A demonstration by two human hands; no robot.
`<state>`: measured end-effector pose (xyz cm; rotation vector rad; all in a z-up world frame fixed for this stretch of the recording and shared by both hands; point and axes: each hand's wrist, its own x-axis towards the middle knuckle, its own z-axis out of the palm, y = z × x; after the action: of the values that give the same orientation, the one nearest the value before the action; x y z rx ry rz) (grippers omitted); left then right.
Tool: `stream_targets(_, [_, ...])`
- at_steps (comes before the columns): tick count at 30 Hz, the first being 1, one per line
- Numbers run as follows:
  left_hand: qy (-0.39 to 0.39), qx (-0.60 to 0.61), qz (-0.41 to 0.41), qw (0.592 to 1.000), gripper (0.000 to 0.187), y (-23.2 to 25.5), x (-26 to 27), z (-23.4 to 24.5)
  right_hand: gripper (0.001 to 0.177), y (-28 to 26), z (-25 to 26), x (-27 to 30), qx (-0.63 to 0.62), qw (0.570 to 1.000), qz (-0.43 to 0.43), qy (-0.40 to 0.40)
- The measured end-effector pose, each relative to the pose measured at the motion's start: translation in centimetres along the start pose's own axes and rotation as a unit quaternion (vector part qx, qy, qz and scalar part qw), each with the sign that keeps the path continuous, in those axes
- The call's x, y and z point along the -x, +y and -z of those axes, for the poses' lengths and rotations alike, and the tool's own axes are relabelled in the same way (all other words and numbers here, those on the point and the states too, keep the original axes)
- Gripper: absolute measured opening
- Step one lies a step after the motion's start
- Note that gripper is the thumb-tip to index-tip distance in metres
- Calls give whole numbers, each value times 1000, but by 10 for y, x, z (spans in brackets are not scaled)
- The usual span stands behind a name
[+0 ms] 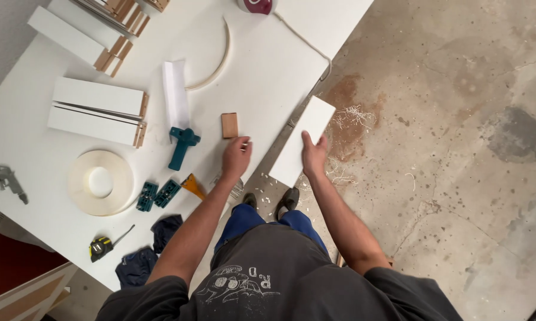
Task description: The person irons a strip of edge banding onto the edge of a white board. They then use a hand-held trimmer to cut the excess banding flush with the board's surface. Finally, they sand the edge with a sanding block and scrape it with a plastic scraper to smooth the finish.
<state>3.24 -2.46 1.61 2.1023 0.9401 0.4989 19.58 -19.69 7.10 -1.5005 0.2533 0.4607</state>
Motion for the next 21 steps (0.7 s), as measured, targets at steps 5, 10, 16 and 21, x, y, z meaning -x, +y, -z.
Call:
stream_targets(5, [12,-119,-5,993,22,-42,-16,45,54,51,-59,-49,-11,999,41,5])
stream_targets(10, [4,-159,-63,985,35,-51,-31,51,57,98,-77,-82,-6,998,50,46])
stream_targets(16, [-77,-202,-103,971,59,-32,-46,51,47,87,-87,-79,2,996,45,76])
stream_targets(21, [-80,-238,-105,962,49,-49,-58,47,52,158,-81,-132,16,996,28,84])
